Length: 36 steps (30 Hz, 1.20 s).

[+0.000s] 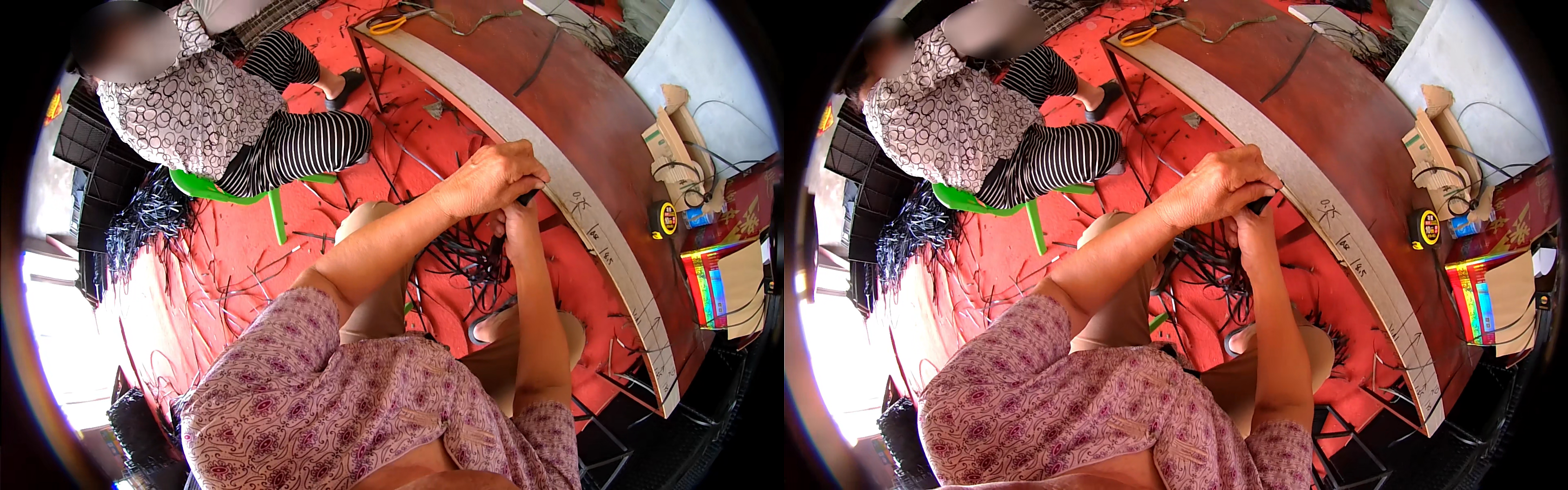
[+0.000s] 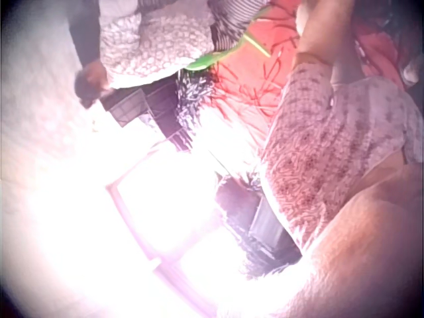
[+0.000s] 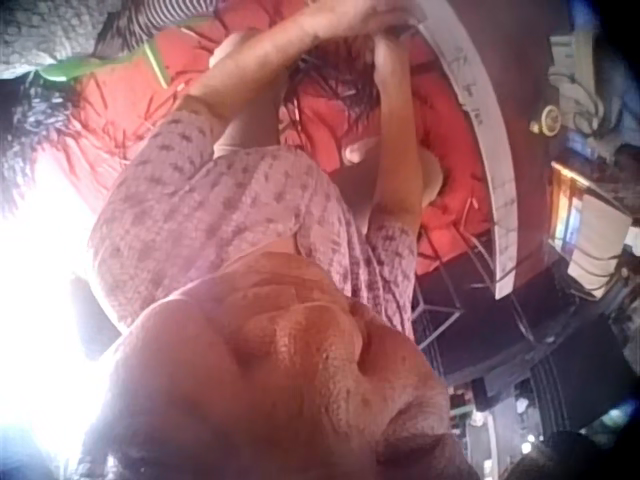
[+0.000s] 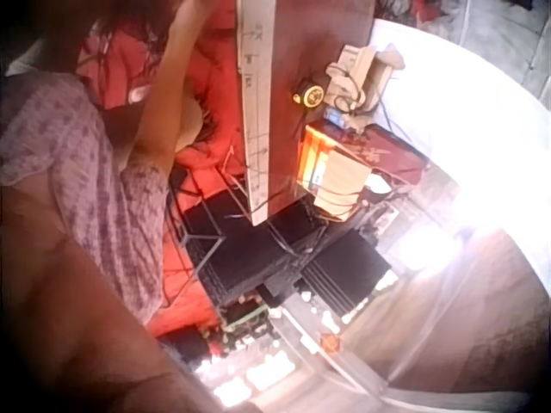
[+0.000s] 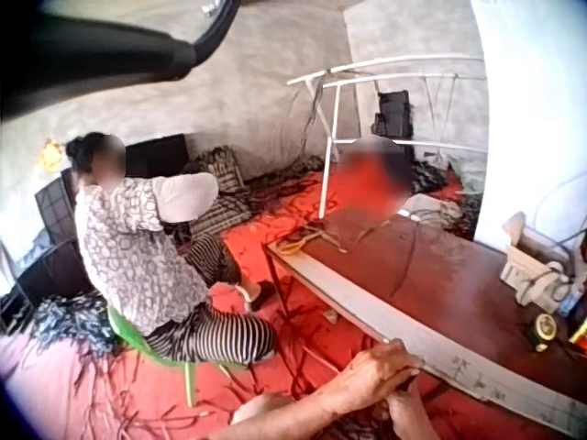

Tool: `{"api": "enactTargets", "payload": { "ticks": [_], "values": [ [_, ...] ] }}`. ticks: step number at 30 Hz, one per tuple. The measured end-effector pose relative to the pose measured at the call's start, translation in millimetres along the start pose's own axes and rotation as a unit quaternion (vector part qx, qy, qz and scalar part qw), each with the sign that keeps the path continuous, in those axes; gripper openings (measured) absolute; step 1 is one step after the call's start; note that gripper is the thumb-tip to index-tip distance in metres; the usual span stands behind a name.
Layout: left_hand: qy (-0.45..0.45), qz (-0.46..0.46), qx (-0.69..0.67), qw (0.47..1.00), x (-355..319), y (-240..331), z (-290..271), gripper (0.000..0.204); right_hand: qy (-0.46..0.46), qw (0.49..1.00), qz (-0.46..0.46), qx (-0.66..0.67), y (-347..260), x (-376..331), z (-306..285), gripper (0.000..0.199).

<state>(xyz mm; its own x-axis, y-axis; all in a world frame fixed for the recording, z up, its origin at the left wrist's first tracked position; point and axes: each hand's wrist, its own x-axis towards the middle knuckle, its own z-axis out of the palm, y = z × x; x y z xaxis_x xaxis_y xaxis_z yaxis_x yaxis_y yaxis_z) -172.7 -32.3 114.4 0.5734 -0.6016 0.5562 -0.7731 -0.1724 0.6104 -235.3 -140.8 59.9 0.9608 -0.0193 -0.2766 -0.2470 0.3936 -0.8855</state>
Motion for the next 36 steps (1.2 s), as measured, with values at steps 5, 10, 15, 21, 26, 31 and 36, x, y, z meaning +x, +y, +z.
{"api": "enactTargets", "payload": {
  "ticks": [5,10,15,21,26,31,36],
  "values": [
    [0.035,-0.035,0.006,0.999,3.4,10.6,0.9,0.022,-0.006,1.000,-0.008,0.029,0.0,5.4,-5.2,0.009],
    [0.033,-0.032,0.004,0.999,5.5,10.6,4.9,0.025,0.033,0.998,-0.025,0.053,-9.8,4.9,-7.3,0.009],
    [0.032,-0.048,0.000,0.998,5.0,8.5,4.6,0.028,0.046,0.997,-0.024,0.051,-14.6,2.8,-2.6,0.014],
    [0.094,-0.103,-0.015,0.990,10.5,-4.2,18.9,0.054,0.051,0.996,-0.005,0.077,-7.0,8.9,-10.5,0.019],
    [-0.051,-0.171,-0.191,0.965,10.6,-5.3,14.2,0.077,0.077,0.996,-0.022,0.036,-0.6,8.8,-6.8,0.025],
    [-0.048,-0.181,-0.196,0.962,6.7,-8.3,5.7,0.081,0.048,0.999,-0.016,0.018,5.3,11.5,-6.9,0.024],
    [0.000,-0.158,-0.142,0.977,3.8,-18.7,4.9,0.074,0.057,0.998,-0.001,0.007,10.2,18.2,0.4,0.009]
  ]
}}
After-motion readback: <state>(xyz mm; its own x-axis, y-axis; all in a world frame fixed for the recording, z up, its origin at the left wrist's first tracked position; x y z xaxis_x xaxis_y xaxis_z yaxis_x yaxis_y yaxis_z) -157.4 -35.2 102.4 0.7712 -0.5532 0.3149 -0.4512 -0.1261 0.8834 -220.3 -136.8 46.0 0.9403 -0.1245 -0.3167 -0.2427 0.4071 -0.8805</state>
